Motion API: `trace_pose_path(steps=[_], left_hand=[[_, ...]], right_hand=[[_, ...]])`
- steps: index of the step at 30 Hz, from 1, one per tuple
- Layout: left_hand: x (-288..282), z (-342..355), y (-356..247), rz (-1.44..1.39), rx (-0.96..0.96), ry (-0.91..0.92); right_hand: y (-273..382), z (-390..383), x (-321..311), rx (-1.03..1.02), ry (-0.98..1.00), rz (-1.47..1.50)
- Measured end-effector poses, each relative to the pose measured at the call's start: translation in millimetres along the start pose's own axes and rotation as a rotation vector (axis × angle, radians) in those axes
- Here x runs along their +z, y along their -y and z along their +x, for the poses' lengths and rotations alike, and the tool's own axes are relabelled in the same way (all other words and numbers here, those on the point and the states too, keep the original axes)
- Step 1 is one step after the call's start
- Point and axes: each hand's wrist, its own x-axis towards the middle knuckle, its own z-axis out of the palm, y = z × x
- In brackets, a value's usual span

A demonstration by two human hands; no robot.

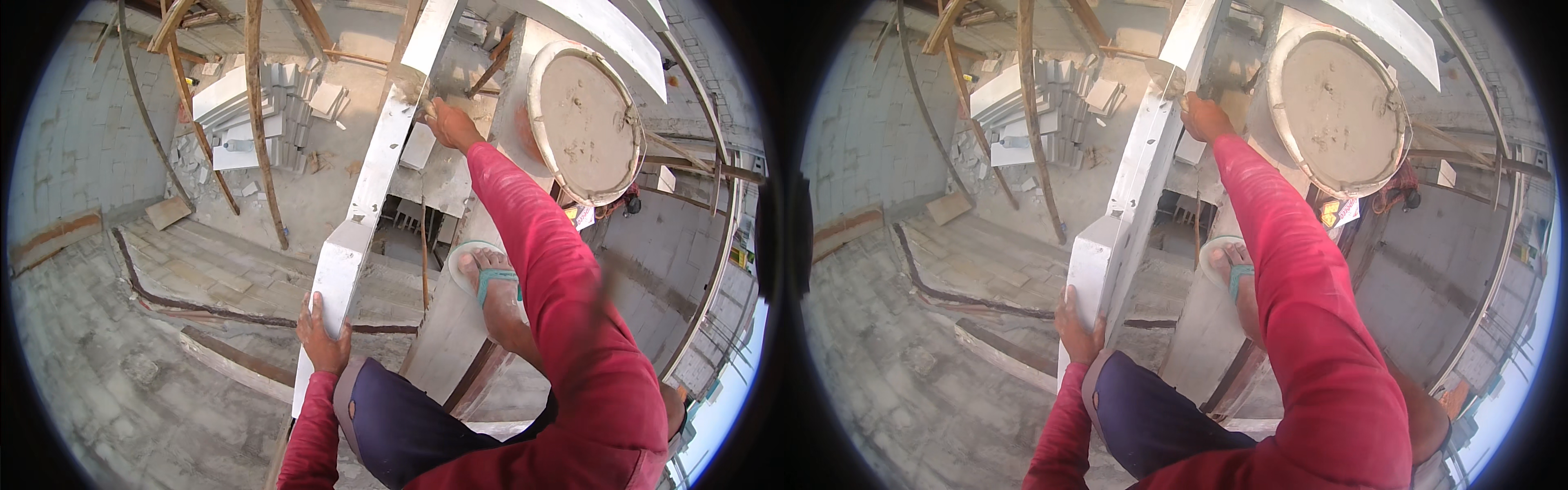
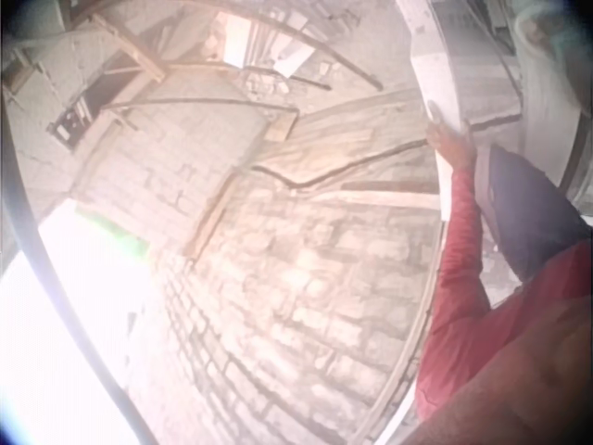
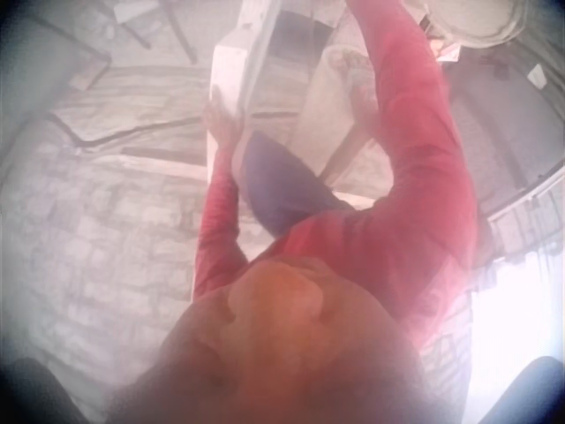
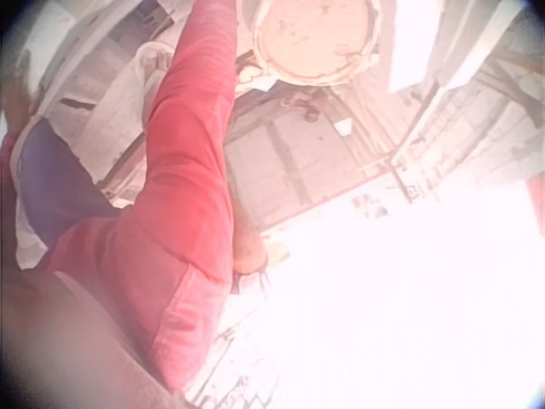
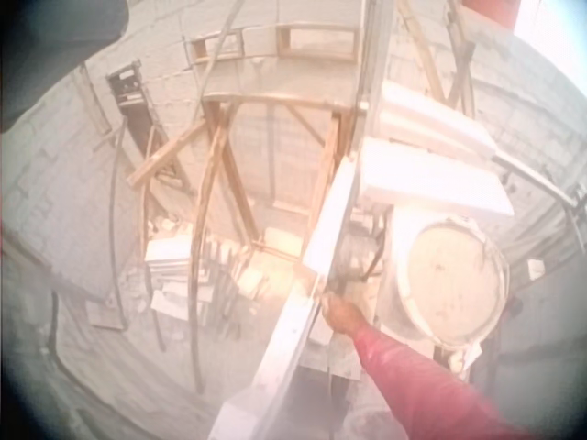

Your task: The person positions a long white plasterboard strip onto a wooden support structure, then uses a trowel to apply and smooth cement along the edges and joints. The person repeatedly scoops cement from a bucket and spreads it to secure the board.

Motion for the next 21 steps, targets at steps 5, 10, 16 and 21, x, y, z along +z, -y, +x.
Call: trace_pose_path(steps=[5, 10, 16, 21], left_hand=[[-0.9, -1.6, 0.0, 0.011, -0.014, 0.022], [1.0, -2.4, 1.6, -0.007, -0.015, 0.005], [3.1, -3.6, 1.3, -0.007, -0.014, -0.009], [2.8, -1.3, 3.2, -0.013, -0.002, 0.001]], right_hand=[[3.4, 7.6, 1.2, 0.109, -0.074, 0.122], [-3.3, 12.3, 4.2, 0.129, -0.156, 0.226], [-15.7, 5.7, 2.5, 0.022, 0.003, 0.070], [-19.9, -32.6, 18.8, -0.150, 0.273, -0.006]])
